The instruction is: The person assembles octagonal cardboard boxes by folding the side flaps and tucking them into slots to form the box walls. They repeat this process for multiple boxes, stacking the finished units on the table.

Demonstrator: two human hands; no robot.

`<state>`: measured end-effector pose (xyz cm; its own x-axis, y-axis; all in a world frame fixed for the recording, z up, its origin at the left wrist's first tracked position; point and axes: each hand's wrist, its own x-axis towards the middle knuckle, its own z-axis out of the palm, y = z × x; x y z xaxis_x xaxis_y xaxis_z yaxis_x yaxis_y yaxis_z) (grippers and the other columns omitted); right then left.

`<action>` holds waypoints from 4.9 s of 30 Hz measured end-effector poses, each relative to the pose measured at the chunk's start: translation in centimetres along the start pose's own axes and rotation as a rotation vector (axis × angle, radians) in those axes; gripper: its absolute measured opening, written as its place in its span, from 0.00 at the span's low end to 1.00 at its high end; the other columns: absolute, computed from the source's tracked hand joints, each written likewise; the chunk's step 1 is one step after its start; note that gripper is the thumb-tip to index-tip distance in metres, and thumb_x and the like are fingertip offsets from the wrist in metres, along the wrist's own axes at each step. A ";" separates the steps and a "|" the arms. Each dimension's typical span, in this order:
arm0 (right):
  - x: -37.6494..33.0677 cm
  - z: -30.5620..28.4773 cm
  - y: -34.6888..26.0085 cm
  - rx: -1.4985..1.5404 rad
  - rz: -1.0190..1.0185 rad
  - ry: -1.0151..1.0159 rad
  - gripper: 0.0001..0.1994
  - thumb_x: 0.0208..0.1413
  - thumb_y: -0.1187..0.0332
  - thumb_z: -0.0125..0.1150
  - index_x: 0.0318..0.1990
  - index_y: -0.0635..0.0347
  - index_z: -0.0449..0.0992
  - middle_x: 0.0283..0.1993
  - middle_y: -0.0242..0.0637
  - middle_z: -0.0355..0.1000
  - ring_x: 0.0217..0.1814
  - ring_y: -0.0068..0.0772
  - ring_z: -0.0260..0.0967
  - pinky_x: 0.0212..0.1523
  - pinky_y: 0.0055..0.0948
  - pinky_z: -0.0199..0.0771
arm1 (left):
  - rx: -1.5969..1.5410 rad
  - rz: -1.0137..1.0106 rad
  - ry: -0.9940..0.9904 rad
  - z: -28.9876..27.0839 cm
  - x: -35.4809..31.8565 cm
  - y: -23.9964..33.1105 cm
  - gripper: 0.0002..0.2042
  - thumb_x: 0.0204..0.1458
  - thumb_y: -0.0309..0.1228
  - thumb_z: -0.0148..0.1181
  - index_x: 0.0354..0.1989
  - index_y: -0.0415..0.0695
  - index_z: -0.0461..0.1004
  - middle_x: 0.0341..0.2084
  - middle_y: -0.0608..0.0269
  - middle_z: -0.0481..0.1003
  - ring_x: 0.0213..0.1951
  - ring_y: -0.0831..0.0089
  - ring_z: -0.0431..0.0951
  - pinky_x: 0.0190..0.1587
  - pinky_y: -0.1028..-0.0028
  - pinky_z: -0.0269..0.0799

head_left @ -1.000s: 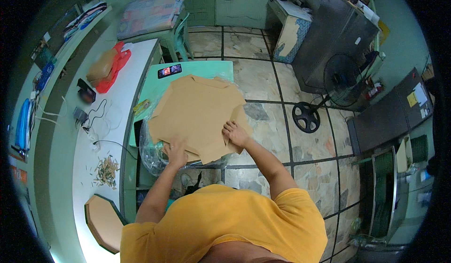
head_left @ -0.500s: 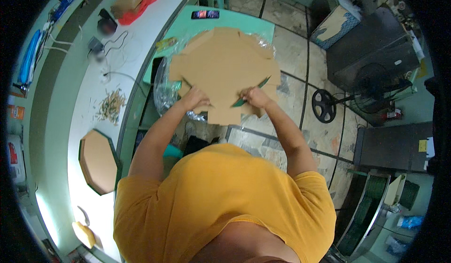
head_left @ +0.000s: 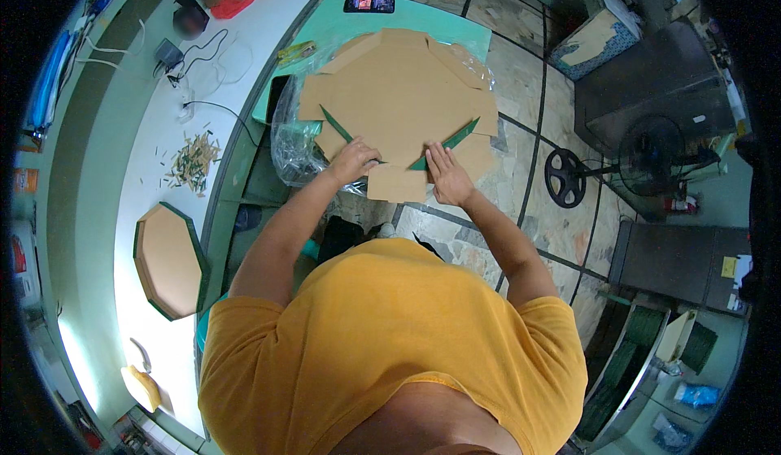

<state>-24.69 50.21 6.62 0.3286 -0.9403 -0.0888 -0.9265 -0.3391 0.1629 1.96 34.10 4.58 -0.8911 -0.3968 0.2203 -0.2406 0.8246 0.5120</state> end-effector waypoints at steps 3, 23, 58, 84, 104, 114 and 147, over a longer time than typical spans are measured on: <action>-0.4 -1.1 -0.3 0.143 0.021 -0.060 0.50 0.45 0.49 0.61 0.67 0.76 0.45 0.73 0.59 0.38 0.77 0.56 0.33 0.73 0.49 0.34 | 0.013 -0.020 -0.003 0.5 -0.4 0.0 0.06 0.49 0.32 0.63 0.33 0.45 0.76 0.35 0.60 0.77 0.46 0.60 0.75 0.63 0.55 0.55; 4.7 -0.4 0.7 0.651 0.387 0.248 0.14 0.57 0.55 0.56 0.34 0.57 0.77 0.38 0.38 0.72 0.48 0.43 0.69 0.61 0.49 0.56 | -0.272 -0.340 0.135 0.6 0.7 0.2 0.12 0.54 0.39 0.58 0.41 0.46 0.78 0.37 0.51 0.76 0.47 0.51 0.71 0.60 0.54 0.58; 4.0 -18.1 -6.7 0.258 0.049 0.400 0.11 0.39 0.68 0.63 0.34 0.58 0.78 0.35 0.39 0.73 0.39 0.43 0.73 0.39 0.42 0.71 | -1.720 -0.851 0.584 -6.7 2.0 13.4 0.15 0.57 0.30 0.56 0.50 0.41 0.63 0.40 0.56 0.73 0.38 0.64 0.77 0.42 0.64 0.76; 3.0 -15.5 5.7 1.698 0.973 0.808 0.15 0.60 0.70 0.54 0.51 0.71 0.69 0.44 0.37 0.72 0.45 0.33 0.70 0.47 0.33 0.68 | -1.372 -0.776 0.658 -13.7 -2.4 -1.9 0.19 0.57 0.41 0.55 0.48 0.38 0.72 0.39 0.60 0.76 0.41 0.65 0.77 0.48 0.66 0.70; 6.6 7.2 4.0 2.247 1.220 0.600 0.12 0.62 0.68 0.47 0.48 0.67 0.68 0.47 0.40 0.70 0.50 0.39 0.69 0.51 0.39 0.69 | 0.501 -0.732 1.006 -21.7 -12.5 -11.5 0.16 0.56 0.36 0.55 0.49 0.42 0.75 0.46 0.51 0.75 0.51 0.51 0.71 0.52 0.57 0.67; 2.0 2.0 2.3 0.736 1.072 0.593 0.13 0.50 0.70 0.62 0.43 0.62 0.73 0.41 0.44 0.72 0.48 0.49 0.70 0.47 0.45 0.71 | 0.030 -0.006 -0.168 -3.8 0.1 -0.4 0.15 0.49 0.32 0.60 0.46 0.44 0.77 0.47 0.59 0.75 0.56 0.61 0.69 0.62 0.59 0.56; -1.1 1.7 1.7 0.340 -0.018 0.053 0.56 0.43 0.39 0.58 0.67 0.78 0.43 0.73 0.61 0.38 0.76 0.57 0.36 0.73 0.50 0.36 | 0.285 0.040 -0.243 1.3 -0.8 -0.9 0.24 0.54 0.39 0.55 0.58 0.43 0.69 0.60 0.59 0.67 0.67 0.55 0.55 0.69 0.51 0.43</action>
<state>-26.96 50.73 5.35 0.3463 -0.9374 -0.0359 -0.9256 -0.3351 -0.1760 2.39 34.18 2.87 -0.9590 -0.2830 0.0146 -0.2707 0.9301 0.2482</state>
